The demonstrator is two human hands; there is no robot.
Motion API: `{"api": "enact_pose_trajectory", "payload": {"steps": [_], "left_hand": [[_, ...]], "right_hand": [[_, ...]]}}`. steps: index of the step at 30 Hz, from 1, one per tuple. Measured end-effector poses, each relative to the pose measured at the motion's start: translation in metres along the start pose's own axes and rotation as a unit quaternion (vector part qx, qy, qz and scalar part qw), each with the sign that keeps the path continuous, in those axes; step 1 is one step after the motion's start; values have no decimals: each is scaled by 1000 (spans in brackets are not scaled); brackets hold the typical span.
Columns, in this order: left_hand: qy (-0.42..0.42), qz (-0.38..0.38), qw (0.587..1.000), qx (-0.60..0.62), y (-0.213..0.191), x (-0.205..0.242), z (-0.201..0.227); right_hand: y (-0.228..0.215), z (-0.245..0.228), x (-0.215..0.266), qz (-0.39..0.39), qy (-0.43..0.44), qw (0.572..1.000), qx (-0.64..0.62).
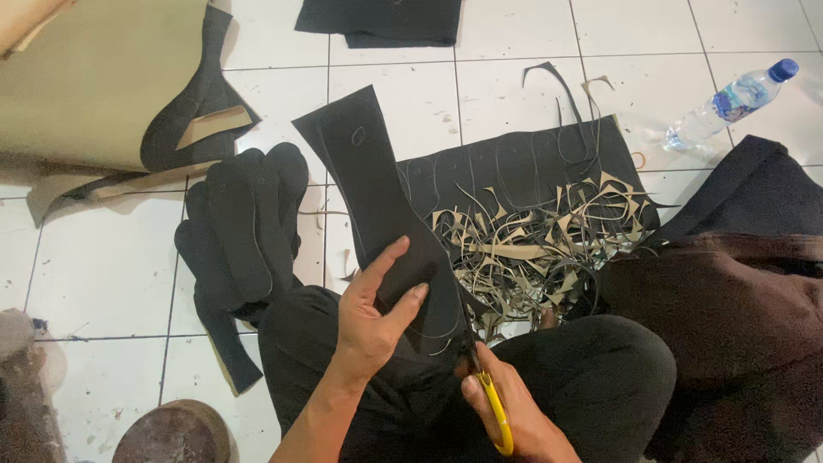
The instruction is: The person sits on a tiled floor and uses yellow-handled scissors to cut black material into shoe insole shapes. They repeatedly cut along white outlines on the material, separating the insoles from the surrounding sheet and placing the finished pieces aside.
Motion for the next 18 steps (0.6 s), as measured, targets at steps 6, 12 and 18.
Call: {"api": "enact_pose_trajectory", "payload": {"steps": [6,12,18], "left_hand": [[25,13,1000,5,-6,-6,8],[3,-11,1000,21,-2,0,8],[23,2,999,28,-4,-1,11]], "right_hand": [[-6,-7,-2,-48,-17,998,29],[0,5,-4,-29,-16,999,-8],[-5,-10,-5,-43,-29,999,0]]}}
Point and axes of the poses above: each hand's wrist, its own x-axis away from the middle knuckle, its own y-axis out of the palm, z = x × y, the point moved 1 cm from there along -x, towards the middle knuckle, and after that the axes turned 9 degrees about x, right-handed, at the moved point
